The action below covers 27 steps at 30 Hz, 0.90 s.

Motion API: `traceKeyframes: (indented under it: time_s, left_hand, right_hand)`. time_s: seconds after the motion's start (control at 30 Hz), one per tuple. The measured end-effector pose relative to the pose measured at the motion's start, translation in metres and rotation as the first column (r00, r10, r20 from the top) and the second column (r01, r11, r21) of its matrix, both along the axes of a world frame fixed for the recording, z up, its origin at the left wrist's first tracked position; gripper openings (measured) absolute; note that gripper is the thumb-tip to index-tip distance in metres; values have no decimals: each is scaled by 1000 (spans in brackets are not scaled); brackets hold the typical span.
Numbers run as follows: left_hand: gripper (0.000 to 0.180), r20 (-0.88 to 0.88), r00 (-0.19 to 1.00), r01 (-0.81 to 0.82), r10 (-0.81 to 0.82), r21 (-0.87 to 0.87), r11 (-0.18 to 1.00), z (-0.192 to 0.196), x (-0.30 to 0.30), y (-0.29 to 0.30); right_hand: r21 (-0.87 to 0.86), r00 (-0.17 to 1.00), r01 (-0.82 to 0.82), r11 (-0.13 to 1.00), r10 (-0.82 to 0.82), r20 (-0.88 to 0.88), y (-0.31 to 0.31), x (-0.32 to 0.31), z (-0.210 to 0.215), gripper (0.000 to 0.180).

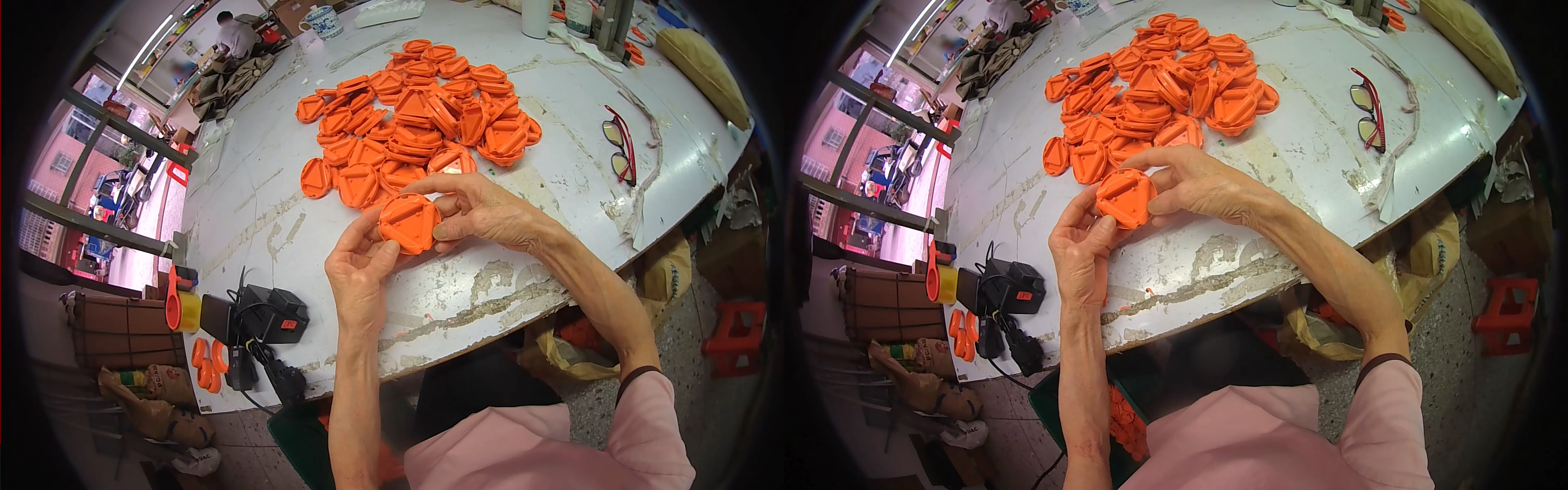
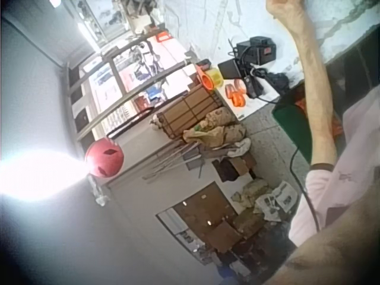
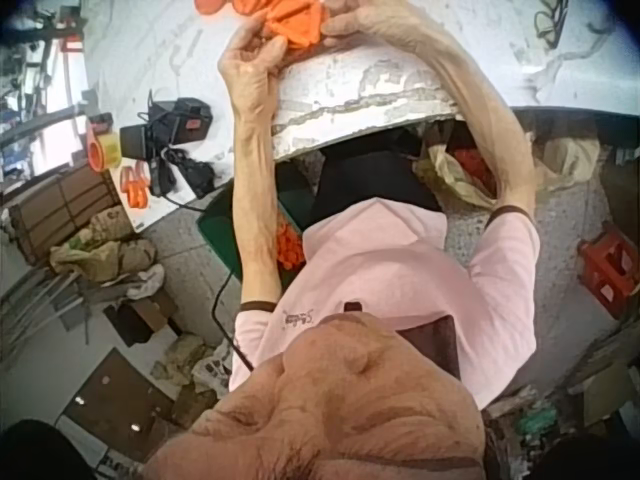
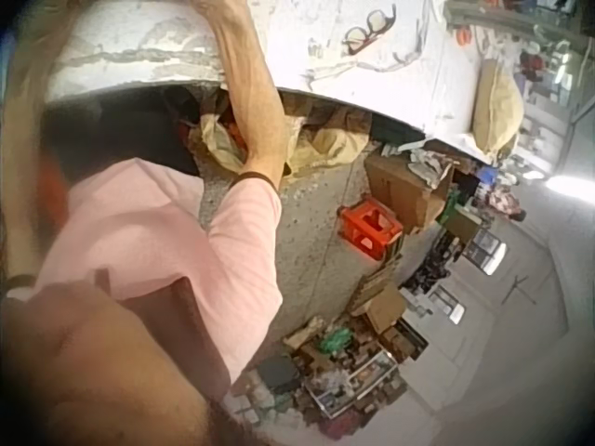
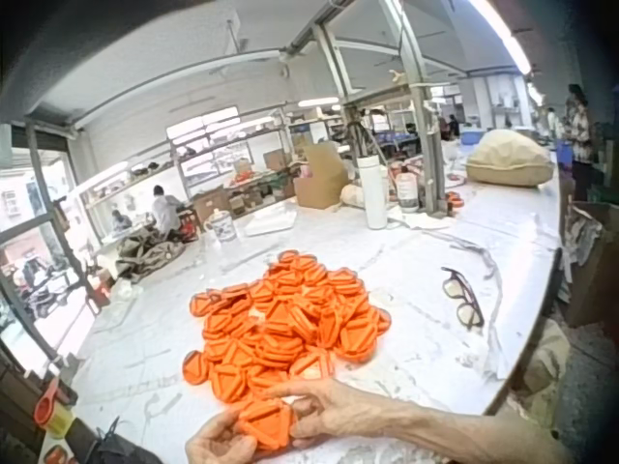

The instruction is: The person picks up orange plastic parts from a pile, fits a smaller orange component into the center of each by hand, and places the assembled units into a green bin.

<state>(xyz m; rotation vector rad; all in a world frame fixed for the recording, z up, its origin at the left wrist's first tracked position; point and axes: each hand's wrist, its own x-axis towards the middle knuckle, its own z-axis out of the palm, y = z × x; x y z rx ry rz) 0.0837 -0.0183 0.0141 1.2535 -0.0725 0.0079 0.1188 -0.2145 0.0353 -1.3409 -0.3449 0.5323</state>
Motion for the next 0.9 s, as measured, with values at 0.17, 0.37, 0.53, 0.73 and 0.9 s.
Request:
traceKeyframes:
  time_s: [0.17, 0.37, 0.53, 0.73, 0.9]
  left_hand:
    - [43, 37, 999, -17, 16, 21, 1000, 2, -1, -5]
    - [41, 79, 997, -23, 17, 72, 997, 4, -5, -6]
    - [42, 93, 996, -9, 2, 77, 997, 5, -5, -7]
    - [43, 127, 992, -8, -9, 134, 991, 2, -4, -6]
    - [46, 120, 992, 15, -32, 144, 989, 0, -4, -4]
  right_hand:
    - [-29, 998, -8, 1000, 10, 61, -2, 4, -8, 59]
    - [-8, 996, -27, 1000, 28, 85, 3, 0, -4, 68]
    - [-35, 984, -10, 999, 16, 178, 3, 0, -6, 70]
    - [-99, 970, 11, 995, 13, 243, 7, -2, -4, 73]
    - [-226, 924, 104, 969, -10, 383, 9, -6, -1, 73]
